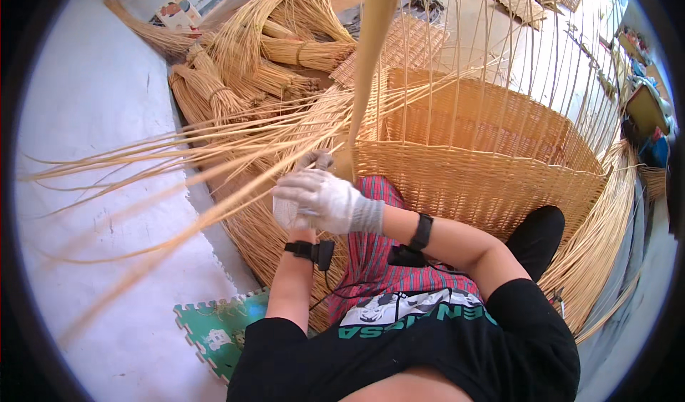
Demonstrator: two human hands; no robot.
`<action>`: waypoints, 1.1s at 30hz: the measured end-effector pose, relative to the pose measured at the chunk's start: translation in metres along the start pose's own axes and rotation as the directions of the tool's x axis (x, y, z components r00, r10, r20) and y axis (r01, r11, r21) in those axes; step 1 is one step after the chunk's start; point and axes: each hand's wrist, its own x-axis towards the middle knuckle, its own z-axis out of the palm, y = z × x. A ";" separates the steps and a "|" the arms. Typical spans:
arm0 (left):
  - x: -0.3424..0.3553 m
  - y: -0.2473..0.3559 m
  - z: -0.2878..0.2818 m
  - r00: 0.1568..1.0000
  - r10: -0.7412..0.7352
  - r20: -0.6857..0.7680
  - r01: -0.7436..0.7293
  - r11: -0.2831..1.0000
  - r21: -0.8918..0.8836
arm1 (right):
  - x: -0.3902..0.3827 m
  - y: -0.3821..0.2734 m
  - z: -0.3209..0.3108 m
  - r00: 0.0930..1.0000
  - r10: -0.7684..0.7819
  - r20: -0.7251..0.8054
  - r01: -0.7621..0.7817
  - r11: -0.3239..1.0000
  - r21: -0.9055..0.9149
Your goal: Weave and measure a large bamboo or rattan basket.
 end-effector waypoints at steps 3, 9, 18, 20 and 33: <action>0.013 -0.017 -0.022 0.925 -0.190 0.330 0.296 0.904 -0.309 | 0.000 -0.011 0.003 0.976 0.002 0.216 -0.007 1.000 0.021; 0.047 -0.044 -0.045 0.743 -0.080 0.664 0.390 0.858 -0.334 | 0.000 -0.021 -0.012 0.940 0.333 0.072 -0.333 0.943 -0.005; 0.042 0.014 -0.051 0.639 -0.167 0.751 0.508 0.824 -0.250 | -0.003 -0.020 0.026 0.829 0.074 0.555 -0.087 0.996 -0.004; 0.065 0.036 -0.033 0.866 0.223 0.448 -0.070 0.940 -0.333 | -0.014 -0.018 0.025 0.961 -0.052 0.272 0.041 0.998 0.046; 0.129 0.021 0.003 0.973 0.061 0.223 0.128 0.660 -0.740 | -0.087 -0.021 -0.097 0.873 0.482 0.070 -0.474 0.874 -0.109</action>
